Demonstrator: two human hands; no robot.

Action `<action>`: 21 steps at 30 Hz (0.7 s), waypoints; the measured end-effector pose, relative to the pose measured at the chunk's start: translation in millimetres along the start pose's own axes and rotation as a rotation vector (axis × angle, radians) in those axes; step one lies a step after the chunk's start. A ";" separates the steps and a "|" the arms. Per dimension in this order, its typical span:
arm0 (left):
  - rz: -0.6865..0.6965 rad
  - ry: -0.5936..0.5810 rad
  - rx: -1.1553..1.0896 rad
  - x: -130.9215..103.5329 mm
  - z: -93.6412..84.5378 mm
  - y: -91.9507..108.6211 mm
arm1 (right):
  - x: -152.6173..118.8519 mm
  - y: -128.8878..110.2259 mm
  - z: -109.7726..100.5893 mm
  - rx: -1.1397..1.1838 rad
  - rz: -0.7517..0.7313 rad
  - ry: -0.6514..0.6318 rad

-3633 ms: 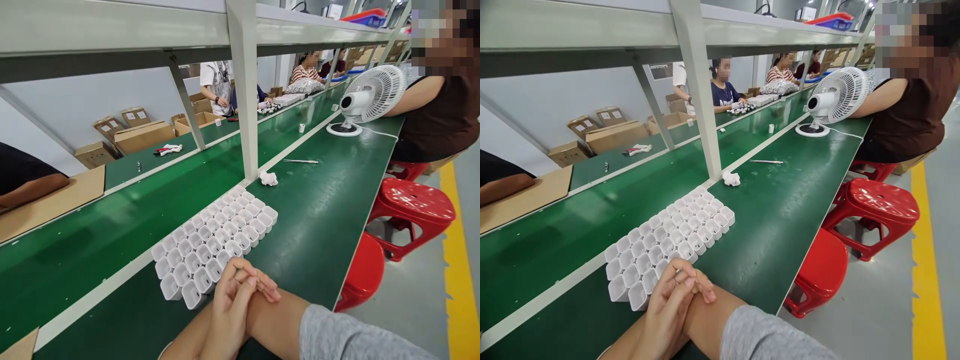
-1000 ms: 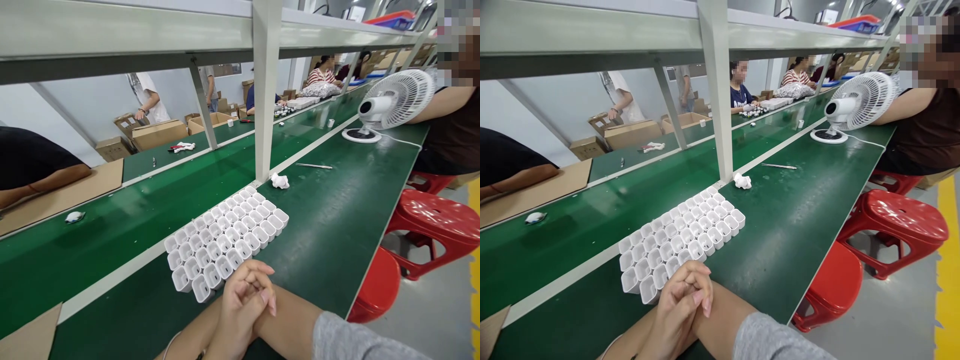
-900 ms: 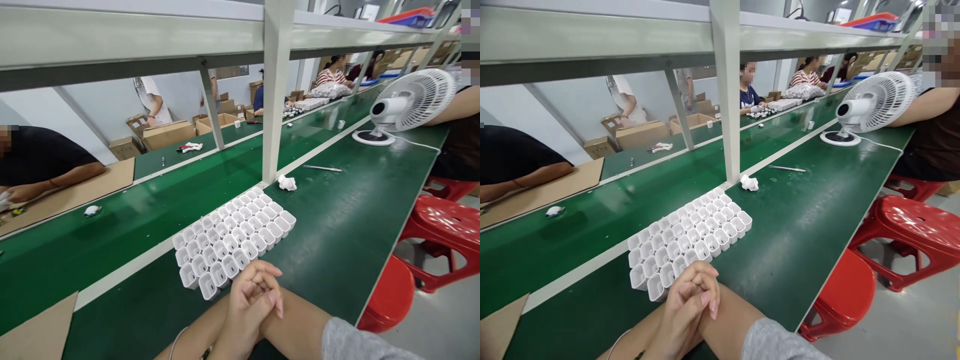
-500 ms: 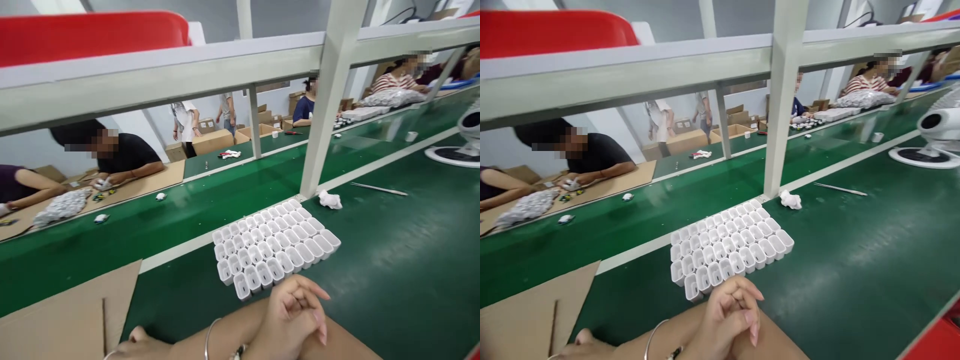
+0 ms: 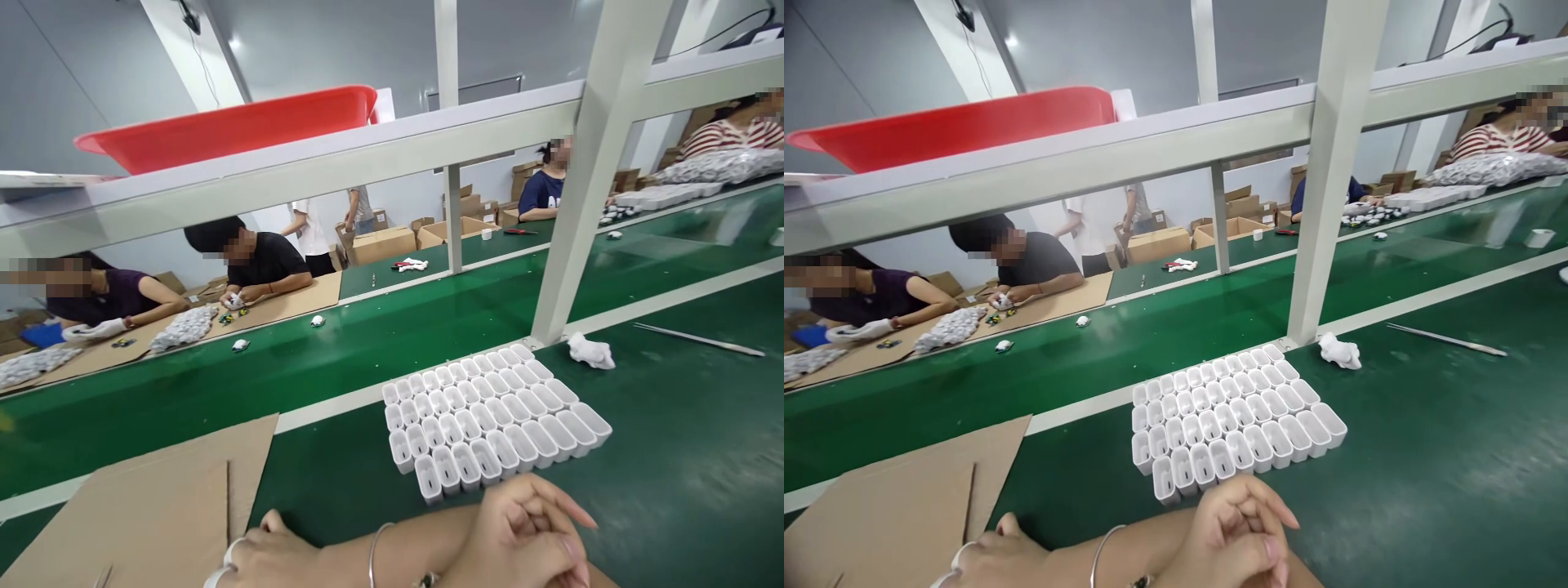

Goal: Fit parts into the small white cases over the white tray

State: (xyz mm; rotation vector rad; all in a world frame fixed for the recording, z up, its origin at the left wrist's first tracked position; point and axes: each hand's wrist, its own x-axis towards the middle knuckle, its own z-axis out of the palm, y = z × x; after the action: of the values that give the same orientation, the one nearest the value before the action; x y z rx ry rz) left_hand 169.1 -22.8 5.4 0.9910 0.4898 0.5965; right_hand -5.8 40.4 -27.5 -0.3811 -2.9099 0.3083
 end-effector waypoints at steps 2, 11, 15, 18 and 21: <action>-0.005 0.006 0.011 -0.3 0.6 1.2 | -1.7 -0.7 -1.8 -0.012 0.008 -0.013; 0.026 -0.030 0.033 -1.1 1.4 4.7 | -9.1 -7.6 2.9 -0.051 0.046 0.061; 0.023 -0.039 0.040 -3.7 3.2 9.6 | -8.7 -7.0 11.4 -0.035 0.052 0.131; 0.018 -0.052 0.040 -6.1 5.1 17.6 | -8.0 -6.5 16.0 0.001 0.063 0.163; -0.026 -0.090 0.057 -7.2 4.8 19.0 | -8.7 -7.4 18.7 0.040 0.071 0.192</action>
State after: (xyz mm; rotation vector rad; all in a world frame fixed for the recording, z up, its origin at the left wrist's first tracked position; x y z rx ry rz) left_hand 162.2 -22.6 25.2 1.0595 0.4413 0.5150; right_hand -3.3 27.6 -45.1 -0.4809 -2.7031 0.3205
